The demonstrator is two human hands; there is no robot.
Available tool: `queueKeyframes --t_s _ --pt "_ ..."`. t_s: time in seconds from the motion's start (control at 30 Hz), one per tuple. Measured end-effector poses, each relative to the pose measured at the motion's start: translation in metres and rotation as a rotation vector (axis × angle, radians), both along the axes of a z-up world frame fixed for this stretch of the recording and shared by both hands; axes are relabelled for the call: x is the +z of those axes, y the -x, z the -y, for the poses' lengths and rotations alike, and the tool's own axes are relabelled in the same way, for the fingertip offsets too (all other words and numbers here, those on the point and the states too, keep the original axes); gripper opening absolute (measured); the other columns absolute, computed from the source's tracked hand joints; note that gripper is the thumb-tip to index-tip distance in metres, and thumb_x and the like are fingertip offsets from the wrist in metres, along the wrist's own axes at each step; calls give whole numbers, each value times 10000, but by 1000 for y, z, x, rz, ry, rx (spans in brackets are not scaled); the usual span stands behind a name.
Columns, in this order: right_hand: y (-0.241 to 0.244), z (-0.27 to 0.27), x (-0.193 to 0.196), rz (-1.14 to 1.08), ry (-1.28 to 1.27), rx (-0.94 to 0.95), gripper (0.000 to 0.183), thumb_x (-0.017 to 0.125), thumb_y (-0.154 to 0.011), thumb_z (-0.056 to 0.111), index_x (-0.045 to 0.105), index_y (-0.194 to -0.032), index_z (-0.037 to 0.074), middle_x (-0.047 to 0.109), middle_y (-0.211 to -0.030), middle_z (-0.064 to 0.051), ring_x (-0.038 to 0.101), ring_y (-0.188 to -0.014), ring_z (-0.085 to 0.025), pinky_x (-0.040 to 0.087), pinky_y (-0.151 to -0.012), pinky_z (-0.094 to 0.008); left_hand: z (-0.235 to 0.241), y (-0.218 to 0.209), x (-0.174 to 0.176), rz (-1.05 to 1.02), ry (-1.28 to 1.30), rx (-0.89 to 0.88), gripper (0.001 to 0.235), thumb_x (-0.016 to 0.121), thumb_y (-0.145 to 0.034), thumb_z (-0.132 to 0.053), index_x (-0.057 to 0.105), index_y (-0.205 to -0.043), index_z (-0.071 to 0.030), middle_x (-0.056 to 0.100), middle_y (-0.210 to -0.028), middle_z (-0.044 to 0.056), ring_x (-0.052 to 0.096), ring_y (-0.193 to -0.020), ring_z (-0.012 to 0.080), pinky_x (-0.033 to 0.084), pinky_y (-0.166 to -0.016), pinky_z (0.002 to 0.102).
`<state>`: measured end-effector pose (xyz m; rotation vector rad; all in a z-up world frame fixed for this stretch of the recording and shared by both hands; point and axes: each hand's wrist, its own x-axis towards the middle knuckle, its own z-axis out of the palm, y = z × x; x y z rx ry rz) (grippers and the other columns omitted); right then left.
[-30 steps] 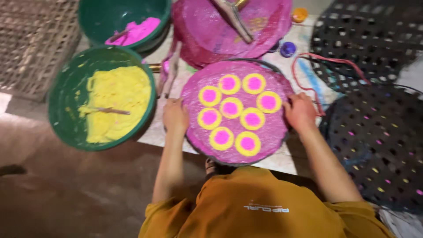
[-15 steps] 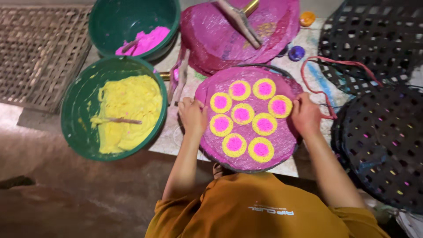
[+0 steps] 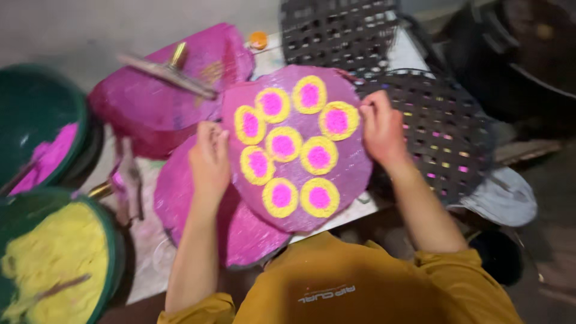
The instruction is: The person uses a wooden dough press to scoop yellow dough from a green bowl and form ring shapes on a pink mat. They then scoop pink dough and press it into the centers of the yellow rings. The finished items are arranged on a purple mat and placed into a black basket.
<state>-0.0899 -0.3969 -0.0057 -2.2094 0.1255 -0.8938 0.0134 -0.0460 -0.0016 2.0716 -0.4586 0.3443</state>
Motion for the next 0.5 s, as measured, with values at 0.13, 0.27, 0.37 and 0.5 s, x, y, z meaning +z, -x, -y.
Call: queueKeyframes --t_s 0.13,0.27,0.37,0.5 --pt "59 99 8 -30 98 -197 78 585 -1077 90 588 -1060 14 671 -869 -214 710 -813 -374 525 -694 -446 132 -18 -36 -1 49 -236 179 581 -1049 -220 530 -1131 -69 675 -855 200 694 -797 401 509 -644 470" --pt "102 181 -23 -84 158 -375 85 593 -1070 96 579 -1057 13 691 -881 -218 703 -848 -414 527 -703 -478 245 -23 -96 -81 29 -359 186 589 -1037 -254 512 -1076 -89 669 -820 219 684 -807 447 502 -650 514" --pt "119 228 -58 -124 160 -471 63 584 -1062 81 587 -1050 19 692 -894 -231 692 -864 -442 520 -711 -506 303 -29 -129 -94 -21 -412 189 590 -1025 -265 500 -1074 -107 682 -818 202 688 -800 443 493 -651 530" --pt "126 251 -94 -114 134 -543 51 586 -1044 75 584 -1032 26 699 -898 -236 688 -881 -456 517 -716 -530 337 -36 -149 -65 -148 -356 193 611 -998 -271 516 -1086 -129 690 -811 191 669 -794 460 477 -658 566"
